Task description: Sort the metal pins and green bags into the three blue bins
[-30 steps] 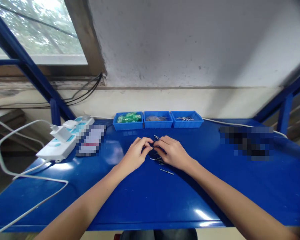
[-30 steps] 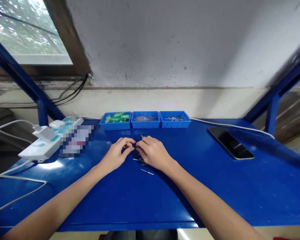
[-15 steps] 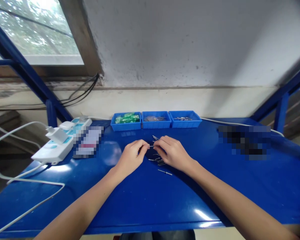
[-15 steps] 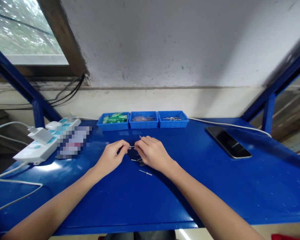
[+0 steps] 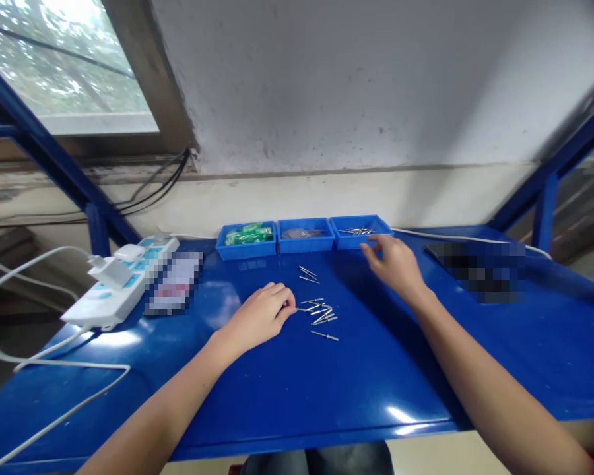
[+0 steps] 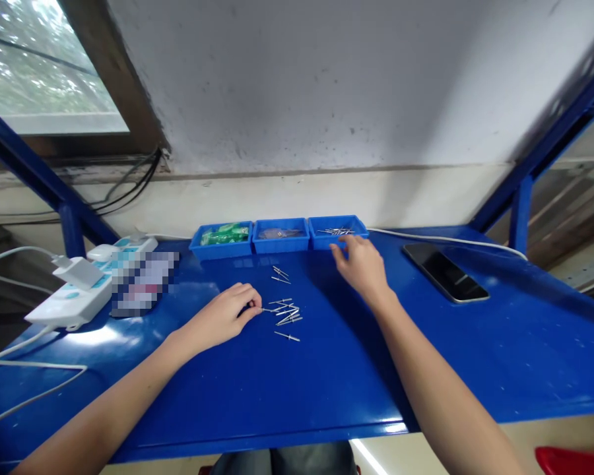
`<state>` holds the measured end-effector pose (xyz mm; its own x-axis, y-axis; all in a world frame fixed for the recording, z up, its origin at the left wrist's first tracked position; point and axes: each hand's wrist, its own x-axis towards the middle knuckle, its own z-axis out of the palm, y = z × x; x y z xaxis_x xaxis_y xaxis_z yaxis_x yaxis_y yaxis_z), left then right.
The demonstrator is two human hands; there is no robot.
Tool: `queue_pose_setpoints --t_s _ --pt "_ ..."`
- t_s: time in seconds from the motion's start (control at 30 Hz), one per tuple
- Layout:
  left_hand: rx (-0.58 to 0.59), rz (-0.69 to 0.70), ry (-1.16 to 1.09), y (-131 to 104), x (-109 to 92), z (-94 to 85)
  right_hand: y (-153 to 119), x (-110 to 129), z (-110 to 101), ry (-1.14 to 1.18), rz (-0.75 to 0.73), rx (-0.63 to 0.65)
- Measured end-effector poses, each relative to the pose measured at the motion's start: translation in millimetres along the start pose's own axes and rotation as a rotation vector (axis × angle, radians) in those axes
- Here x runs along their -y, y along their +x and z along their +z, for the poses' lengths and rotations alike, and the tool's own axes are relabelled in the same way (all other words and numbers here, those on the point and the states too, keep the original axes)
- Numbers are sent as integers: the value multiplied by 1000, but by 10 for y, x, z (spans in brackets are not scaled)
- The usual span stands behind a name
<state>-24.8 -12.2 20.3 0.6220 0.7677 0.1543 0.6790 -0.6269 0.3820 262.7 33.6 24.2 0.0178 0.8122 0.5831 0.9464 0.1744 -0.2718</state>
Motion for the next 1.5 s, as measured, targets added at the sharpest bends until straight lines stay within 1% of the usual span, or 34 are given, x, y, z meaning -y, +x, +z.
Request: queue_pose_setpoints --t_s 0.07,0.17,0.2,0.27,0.43,0.67,0.83,1.0,1.1,1.27,1.37,1.5 --pt "-53 -16 1 10 15 -7 -105 246 24 137 -130 115" --pt "-144 -49 -38 19 33 -23 -269 667 39 284 -459 292" --pt "-166 -60 -56 19 35 -27 -311 766 45 304 -540 326" --pt "-183 -65 -79 18 29 -32 -364 870 58 311 -613 339" --pt "-183 13 -99 11 -34 -36 -361 820 51 293 -611 284" --pt "-180 0 -106 16 -48 -9 -353 852 11 234 -669 285" --pt "-182 14 -111 21 -68 15 -361 837 12 269 -695 298" --pt "-181 47 -109 22 -122 -14 -360 843 -3 288 -690 301" --pt "-203 27 -144 19 -119 -25 -357 854 -8 296 -671 298" --pt "-297 -25 -181 10 -82 -15 -343 843 15 280 -622 248" --pt "-311 -1 -173 10 -82 -16 -331 838 13 283 -613 229" --pt "-327 25 -151 13 -95 -31 -332 842 -13 317 -609 237"
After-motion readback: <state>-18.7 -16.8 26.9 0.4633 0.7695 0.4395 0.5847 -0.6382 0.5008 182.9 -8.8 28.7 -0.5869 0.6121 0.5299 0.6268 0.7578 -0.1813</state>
